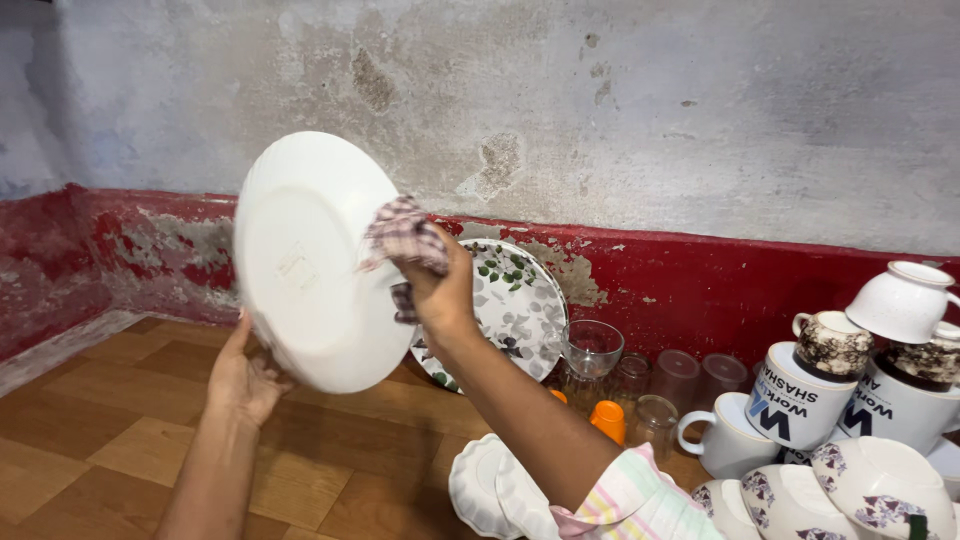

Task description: The person wipes several floral-patterned plates using a cloth, handling them one at a time and placing them on a wooden floor next to a collection of cups and glasses.

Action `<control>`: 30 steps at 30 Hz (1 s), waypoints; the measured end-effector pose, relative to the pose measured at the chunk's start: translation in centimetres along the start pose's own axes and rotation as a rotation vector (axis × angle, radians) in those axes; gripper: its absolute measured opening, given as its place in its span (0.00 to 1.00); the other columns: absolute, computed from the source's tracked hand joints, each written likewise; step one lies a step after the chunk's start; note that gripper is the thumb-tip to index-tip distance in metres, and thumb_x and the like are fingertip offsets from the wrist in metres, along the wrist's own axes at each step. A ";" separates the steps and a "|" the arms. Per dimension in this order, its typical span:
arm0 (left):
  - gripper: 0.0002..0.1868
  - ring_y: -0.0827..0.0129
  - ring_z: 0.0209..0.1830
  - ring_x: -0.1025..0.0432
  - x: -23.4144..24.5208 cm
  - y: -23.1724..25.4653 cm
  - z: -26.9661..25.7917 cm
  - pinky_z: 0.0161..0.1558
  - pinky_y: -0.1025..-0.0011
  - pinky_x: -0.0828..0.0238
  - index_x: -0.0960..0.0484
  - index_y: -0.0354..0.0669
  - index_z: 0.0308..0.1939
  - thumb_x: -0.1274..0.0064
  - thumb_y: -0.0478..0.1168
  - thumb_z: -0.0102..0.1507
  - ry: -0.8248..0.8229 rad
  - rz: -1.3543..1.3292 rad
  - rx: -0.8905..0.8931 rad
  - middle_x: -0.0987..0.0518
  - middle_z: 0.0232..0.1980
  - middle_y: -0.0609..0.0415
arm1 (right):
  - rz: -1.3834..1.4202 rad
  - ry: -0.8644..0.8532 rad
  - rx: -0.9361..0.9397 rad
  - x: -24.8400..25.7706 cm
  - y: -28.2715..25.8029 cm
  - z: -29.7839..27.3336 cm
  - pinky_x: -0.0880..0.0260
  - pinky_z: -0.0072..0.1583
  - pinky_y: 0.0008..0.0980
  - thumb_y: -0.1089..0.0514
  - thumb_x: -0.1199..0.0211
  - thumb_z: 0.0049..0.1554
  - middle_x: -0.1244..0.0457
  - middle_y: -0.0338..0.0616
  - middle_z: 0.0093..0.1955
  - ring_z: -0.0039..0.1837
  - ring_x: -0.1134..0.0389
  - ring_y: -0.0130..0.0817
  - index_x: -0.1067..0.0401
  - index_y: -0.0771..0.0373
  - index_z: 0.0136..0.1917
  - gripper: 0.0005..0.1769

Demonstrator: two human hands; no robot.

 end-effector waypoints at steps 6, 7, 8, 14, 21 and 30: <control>0.31 0.58 0.73 0.34 -0.1 0.4 -0.2 0.69 0.42 0.37 0.36 0.47 0.73 0.57 0.55 0.69 -0.008 -0.461 -0.032 0.29 0.72 0.50 | -0.187 -0.043 0.024 2.5 1.4 3.7 0.21 0.47 0.26 0.56 0.31 0.58 0.29 0.42 0.50 0.50 0.27 0.29 0.28 0.70 0.62 0.22; 0.31 0.57 0.73 0.34 0.5 1.1 -0.6 0.68 0.43 0.35 0.37 0.47 0.73 0.58 0.54 0.69 0.078 -0.416 -0.050 0.30 0.72 0.47 | -0.188 -0.038 0.025 2.7 1.5 4.3 0.21 0.47 0.26 0.56 0.31 0.58 0.29 0.42 0.50 0.50 0.27 0.29 0.28 0.70 0.62 0.22; 0.31 0.57 0.74 0.34 1.0 1.7 -1.2 0.68 0.43 0.34 0.38 0.46 0.74 0.60 0.53 0.69 0.166 -0.370 -0.069 0.30 0.71 0.44 | -0.336 0.050 0.107 3.2 0.5 4.7 0.22 0.51 0.28 0.59 0.31 0.55 0.30 0.45 0.55 0.53 0.27 0.32 0.31 0.64 0.65 0.26; 0.19 0.54 0.65 0.27 1.1 6.9 -3.5 0.61 0.40 0.28 0.25 0.38 0.51 0.51 0.51 0.68 0.290 -0.241 -0.293 0.24 0.63 0.41 | -0.561 0.206 0.717 -0.5 -7.4 1.0 0.25 0.55 0.41 0.72 0.37 0.45 0.57 0.58 0.78 0.69 0.44 0.52 0.56 0.50 0.80 0.55; 0.13 0.67 0.41 0.23 0.1 11.4 -1.3 0.46 0.64 0.20 0.20 0.43 0.35 0.41 0.45 0.70 0.246 -0.125 -0.669 0.17 0.42 0.50 | -1.698 -1.154 -0.001 -8.4 8.3 -0.4 0.24 0.60 0.43 0.70 0.45 0.54 0.30 0.52 0.62 0.61 0.27 0.46 0.26 0.57 0.69 0.30; 0.18 0.71 0.34 0.29 0.1 14.4 -0.5 0.39 0.70 0.30 0.21 0.41 0.32 0.35 0.45 0.72 0.215 0.041 -0.774 0.19 0.35 0.54 | -0.577 -0.208 0.925 -10.8 -10.4 0.0 0.21 0.61 0.37 0.70 0.45 0.58 0.43 0.59 0.70 0.65 0.33 0.50 0.32 0.54 0.69 0.28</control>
Point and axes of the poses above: each hand's wrist, its own z-axis towards the middle knuckle, its own x-axis out of the back of the hand, y = z × x, the point moved 9 cm from there along z, towards the middle knuckle
